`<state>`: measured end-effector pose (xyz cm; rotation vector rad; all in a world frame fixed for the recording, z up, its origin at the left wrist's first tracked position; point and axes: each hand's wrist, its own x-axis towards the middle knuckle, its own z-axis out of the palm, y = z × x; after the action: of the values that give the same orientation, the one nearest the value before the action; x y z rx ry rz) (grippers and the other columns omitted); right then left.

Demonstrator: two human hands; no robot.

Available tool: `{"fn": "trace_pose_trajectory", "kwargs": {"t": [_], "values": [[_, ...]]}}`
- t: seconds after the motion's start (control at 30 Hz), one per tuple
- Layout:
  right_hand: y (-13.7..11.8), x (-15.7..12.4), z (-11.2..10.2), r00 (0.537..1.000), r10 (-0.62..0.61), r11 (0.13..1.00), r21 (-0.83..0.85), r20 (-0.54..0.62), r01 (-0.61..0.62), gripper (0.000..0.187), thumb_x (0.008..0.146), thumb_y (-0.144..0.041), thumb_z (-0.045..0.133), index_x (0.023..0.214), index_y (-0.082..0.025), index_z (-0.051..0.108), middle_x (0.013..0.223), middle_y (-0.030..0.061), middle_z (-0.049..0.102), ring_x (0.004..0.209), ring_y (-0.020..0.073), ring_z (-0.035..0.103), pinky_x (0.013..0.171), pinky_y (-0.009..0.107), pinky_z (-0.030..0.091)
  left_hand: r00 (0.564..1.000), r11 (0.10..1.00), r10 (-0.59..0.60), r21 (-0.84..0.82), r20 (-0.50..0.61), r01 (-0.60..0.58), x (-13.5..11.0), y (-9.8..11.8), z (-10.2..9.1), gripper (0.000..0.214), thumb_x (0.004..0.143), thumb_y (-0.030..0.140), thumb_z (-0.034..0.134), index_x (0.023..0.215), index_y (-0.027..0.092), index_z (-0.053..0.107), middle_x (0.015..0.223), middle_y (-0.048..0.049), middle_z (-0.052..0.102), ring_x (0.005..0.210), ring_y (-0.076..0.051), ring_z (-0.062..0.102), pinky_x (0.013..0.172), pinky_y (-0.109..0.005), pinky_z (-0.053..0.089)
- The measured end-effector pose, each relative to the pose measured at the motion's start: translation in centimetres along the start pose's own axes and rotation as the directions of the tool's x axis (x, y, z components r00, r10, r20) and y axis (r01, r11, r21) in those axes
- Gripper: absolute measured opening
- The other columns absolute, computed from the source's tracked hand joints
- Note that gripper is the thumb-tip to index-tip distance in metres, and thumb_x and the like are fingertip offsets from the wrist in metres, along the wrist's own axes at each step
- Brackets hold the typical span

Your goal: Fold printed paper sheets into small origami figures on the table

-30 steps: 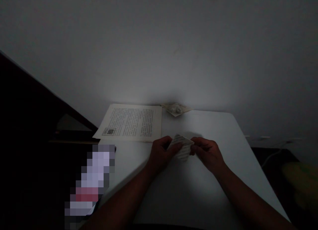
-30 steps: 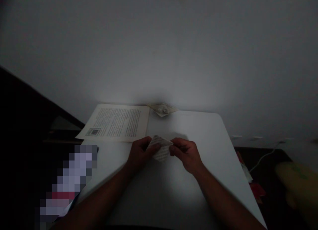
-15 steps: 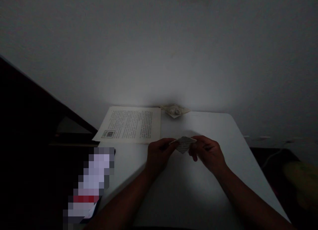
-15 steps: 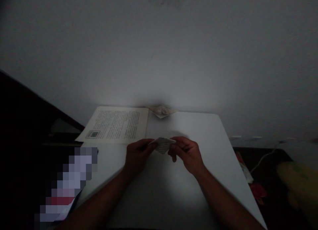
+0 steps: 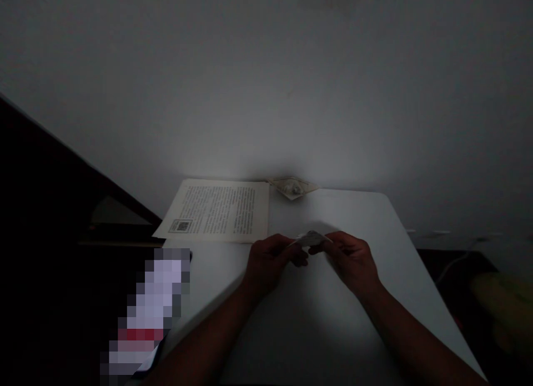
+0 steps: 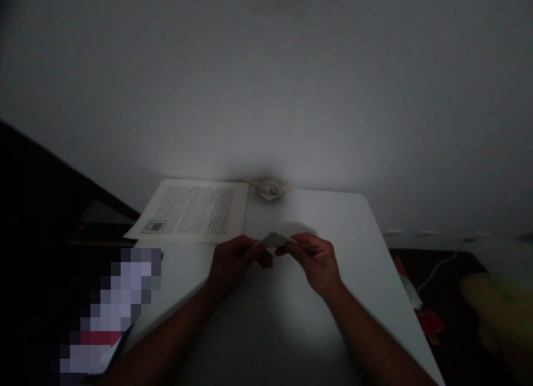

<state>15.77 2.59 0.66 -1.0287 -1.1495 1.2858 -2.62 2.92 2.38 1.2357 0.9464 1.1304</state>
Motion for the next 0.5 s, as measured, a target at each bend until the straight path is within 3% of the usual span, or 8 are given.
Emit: {"fn": "trace_pose_trajectory", "kwargs": {"t": [0.23, 0.5], "values": [[0.9, 0.1, -0.3, 0.998, -0.006, 0.996, 0.091, 0.057, 0.001, 0.011, 0.080, -0.030, 0.068, 0.087, -0.022, 0.072, 0.075, 0.0045, 0.073, 0.067, 0.0188, 0.067, 0.071, 0.038, 0.051, 0.999, 1.000, -0.014, -0.010, 0.039, 0.014, 0.0, 0.1, -0.2, 0.024, 0.081, 0.033, 0.064, 0.068, 0.013, 0.065, 0.060, -0.0036, 0.070, 0.054, -0.013, 0.065, 0.057, -0.025, 0.053], [1.0, 0.3, 0.0, 0.999, -0.021, 0.993, 0.116, 0.033, 0.017, 0.012, 0.078, -0.033, 0.068, 0.080, -0.021, 0.070, 0.073, 0.0039, 0.072, 0.070, 0.0200, 0.066, 0.070, 0.038, 0.050, 0.987, 0.996, -0.010, -0.091, -0.157, -0.005, 0.1, -0.3, 0.2, 0.021, 0.076, 0.032, 0.069, 0.071, 0.014, 0.058, 0.061, -0.0024, 0.070, 0.054, -0.013, 0.065, 0.055, -0.026, 0.053]]}}
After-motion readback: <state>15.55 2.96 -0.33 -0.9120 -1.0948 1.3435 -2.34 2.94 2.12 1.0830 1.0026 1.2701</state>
